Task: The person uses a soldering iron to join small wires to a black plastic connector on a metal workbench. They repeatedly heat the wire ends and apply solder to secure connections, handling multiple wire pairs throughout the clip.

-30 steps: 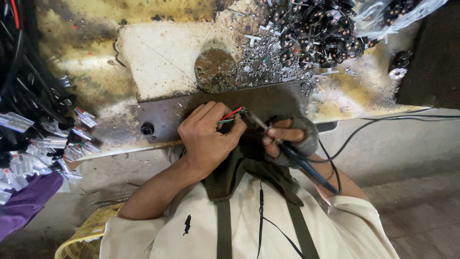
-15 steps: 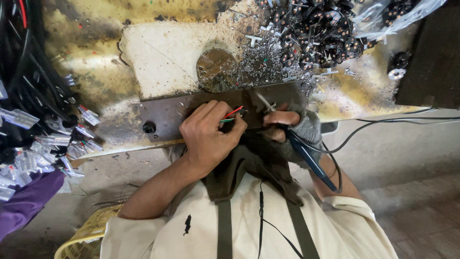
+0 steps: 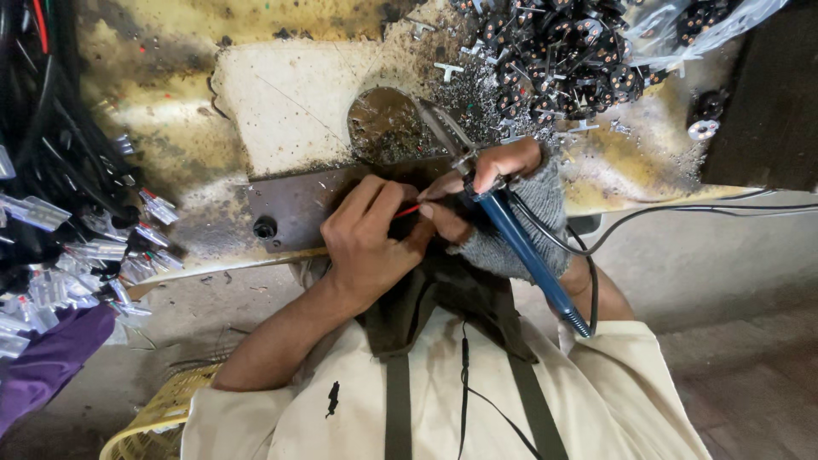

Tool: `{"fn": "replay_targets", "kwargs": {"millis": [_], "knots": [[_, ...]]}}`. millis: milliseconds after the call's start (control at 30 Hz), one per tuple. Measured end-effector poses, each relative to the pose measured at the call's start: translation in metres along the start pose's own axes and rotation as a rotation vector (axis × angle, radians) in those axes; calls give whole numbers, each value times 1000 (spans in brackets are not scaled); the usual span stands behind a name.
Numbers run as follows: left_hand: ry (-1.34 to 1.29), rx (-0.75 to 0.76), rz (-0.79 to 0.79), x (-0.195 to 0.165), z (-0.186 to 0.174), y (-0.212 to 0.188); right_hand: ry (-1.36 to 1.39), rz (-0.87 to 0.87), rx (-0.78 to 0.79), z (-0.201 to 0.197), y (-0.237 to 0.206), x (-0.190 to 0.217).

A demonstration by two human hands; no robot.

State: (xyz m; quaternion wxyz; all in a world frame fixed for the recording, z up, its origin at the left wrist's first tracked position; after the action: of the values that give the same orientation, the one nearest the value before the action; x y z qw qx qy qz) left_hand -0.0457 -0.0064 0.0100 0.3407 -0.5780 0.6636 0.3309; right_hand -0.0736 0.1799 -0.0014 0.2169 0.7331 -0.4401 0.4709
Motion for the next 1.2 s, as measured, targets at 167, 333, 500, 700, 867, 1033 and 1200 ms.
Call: {"fn": "replay_targets", "kwargs": {"millis": [167,333,500,700,867,1033,1200], "knots": [[-72,-30,78,3,-8,-7,205,123,-216,16,-18,-16],[125,-4,165,3,-4,-11,276,258,-198,35,-38,-32],[58,168,154,7,-11,-11,136,242,-174,48,-38,-40],[-136,201,91,12,-21,-2,156,233,-127,43,-31,-38],[-16,227,5,9,-23,6,132,251,-101,44,-34,-37],[179,75,-122,17,-41,28,43,225,-162,54,-40,-46],[181,283,-135,22,-40,51,56,267,-179,55,-43,-53]]}}
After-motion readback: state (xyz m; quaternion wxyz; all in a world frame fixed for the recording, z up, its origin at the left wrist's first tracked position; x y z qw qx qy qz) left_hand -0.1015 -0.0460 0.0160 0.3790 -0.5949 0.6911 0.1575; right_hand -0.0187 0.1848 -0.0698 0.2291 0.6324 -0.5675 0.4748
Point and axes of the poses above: each hand's wrist, its own y-axis towards the middle knuckle, its own z-axis out of the palm, x = y × z, the point moved 3 cm from there along y, towards the middle knuckle, and after that the axes turned 5 degrees about x, right-handed, at the moved point
